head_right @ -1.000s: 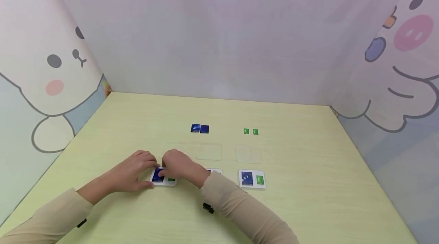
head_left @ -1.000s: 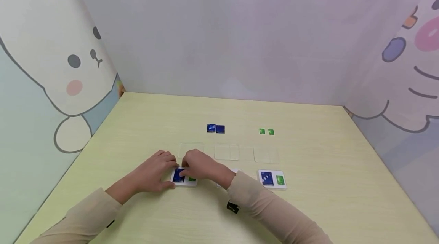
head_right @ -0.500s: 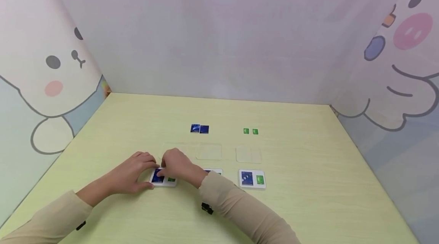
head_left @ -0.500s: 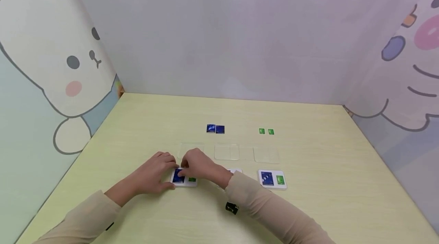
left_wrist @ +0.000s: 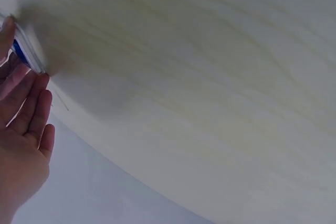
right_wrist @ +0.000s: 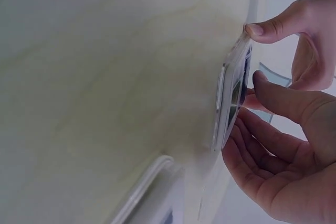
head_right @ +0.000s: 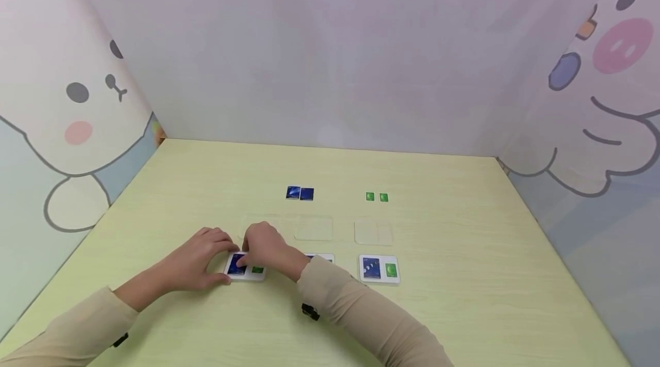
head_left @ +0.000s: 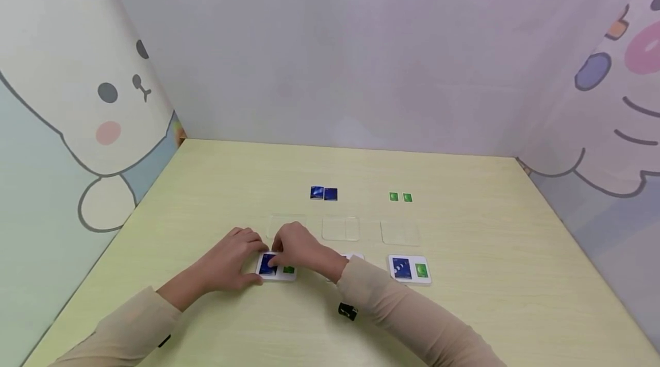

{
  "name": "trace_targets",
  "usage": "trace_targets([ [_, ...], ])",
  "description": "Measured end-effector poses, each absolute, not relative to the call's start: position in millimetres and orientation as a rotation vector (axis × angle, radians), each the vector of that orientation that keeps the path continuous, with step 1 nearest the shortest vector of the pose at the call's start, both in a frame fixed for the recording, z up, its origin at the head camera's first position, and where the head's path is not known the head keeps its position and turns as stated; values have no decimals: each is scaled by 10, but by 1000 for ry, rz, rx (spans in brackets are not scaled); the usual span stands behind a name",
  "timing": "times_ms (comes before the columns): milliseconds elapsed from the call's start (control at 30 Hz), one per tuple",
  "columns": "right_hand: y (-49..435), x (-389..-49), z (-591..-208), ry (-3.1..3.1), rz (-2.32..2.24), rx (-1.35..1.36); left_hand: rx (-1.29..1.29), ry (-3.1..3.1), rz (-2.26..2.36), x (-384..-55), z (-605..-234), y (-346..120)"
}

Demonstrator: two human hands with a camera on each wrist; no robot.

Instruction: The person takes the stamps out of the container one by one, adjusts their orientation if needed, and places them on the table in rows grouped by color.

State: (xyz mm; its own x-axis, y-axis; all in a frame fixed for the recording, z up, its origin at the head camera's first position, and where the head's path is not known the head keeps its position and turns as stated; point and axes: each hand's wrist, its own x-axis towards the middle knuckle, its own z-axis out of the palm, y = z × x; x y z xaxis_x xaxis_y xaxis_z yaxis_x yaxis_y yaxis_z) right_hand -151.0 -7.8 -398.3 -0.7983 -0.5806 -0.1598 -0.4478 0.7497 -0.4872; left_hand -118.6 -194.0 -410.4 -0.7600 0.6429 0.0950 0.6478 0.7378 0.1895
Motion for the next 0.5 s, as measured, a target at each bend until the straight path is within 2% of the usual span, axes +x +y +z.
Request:
trace_targets([
  [500, -98, -1489, -3955, 2665, -596, -775, -1030, -2923, -392, -1157, -4111, -1927],
])
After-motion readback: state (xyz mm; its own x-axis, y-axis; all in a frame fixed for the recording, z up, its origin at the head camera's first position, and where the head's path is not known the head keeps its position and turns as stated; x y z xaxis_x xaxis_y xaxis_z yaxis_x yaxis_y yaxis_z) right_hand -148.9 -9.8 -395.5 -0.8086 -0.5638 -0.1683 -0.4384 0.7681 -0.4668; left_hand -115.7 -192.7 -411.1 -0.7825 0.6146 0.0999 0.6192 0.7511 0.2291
